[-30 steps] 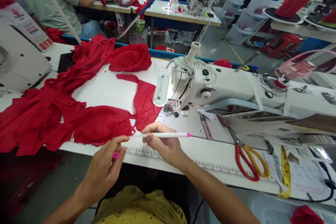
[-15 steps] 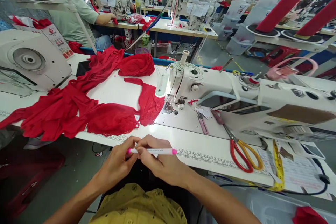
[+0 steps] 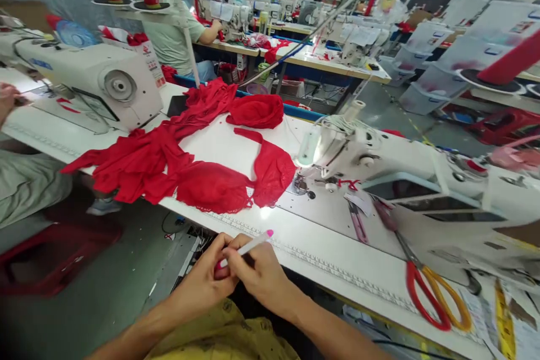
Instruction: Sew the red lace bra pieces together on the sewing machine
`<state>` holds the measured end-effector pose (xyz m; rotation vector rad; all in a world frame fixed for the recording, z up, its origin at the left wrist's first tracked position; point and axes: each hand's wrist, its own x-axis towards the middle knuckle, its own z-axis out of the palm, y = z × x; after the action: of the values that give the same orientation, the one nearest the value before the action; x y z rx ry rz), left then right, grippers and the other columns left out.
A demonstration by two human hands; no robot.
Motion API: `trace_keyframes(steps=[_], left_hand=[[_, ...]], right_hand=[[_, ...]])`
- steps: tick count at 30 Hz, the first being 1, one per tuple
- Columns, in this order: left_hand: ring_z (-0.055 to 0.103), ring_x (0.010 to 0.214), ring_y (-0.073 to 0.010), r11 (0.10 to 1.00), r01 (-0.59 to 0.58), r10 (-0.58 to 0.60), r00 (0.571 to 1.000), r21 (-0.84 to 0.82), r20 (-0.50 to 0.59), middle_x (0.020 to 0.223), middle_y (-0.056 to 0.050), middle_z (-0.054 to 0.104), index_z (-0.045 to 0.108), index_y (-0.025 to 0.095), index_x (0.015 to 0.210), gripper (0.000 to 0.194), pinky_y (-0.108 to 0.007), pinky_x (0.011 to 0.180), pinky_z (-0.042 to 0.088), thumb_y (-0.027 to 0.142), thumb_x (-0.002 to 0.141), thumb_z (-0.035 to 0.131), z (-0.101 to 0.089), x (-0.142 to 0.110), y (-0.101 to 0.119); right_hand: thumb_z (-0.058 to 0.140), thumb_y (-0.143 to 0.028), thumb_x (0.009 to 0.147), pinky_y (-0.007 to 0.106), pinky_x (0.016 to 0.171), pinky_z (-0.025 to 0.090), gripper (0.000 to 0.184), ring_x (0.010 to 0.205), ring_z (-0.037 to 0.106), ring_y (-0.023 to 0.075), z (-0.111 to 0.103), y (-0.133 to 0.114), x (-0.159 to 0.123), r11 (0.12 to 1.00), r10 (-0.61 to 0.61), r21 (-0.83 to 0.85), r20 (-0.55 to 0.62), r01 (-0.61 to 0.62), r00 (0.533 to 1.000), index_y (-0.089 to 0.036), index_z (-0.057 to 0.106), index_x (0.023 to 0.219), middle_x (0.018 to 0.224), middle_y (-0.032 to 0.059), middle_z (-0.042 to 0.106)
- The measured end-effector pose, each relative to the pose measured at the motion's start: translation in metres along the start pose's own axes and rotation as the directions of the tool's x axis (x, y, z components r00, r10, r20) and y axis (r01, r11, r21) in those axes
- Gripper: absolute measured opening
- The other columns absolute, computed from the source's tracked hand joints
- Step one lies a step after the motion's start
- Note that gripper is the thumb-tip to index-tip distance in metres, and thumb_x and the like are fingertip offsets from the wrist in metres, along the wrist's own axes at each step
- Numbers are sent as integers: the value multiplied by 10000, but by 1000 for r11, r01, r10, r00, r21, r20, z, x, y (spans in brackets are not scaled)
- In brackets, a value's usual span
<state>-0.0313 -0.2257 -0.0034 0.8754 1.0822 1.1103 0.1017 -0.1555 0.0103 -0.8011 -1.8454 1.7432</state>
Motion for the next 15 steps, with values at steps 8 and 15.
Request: trace_keyframes(steps=[8,15], left_hand=[[692,767,-200,760,186,-429,863,-623,-265,807,-79,686,625,117,994,282,-341,790,552,109,736,739,-132,-1,-39],[685,967,-245,597,-125,-313,873,-792,-374,1106,-119,693,585,173,1225,390,-419,813,581,449,996,432,-228,74,-21]], right_hand=[[656,-473,896,232,474,426,275,557,553,121,-7,-22,31,999,-23,-28,-160,19,987,-204,627,847,659,-7,611],[418,-301,1028,271,729,507,272,835,643,148,39,-38,66,733,-367,-501,277,460,888,-176,617,1164,976,68,710]])
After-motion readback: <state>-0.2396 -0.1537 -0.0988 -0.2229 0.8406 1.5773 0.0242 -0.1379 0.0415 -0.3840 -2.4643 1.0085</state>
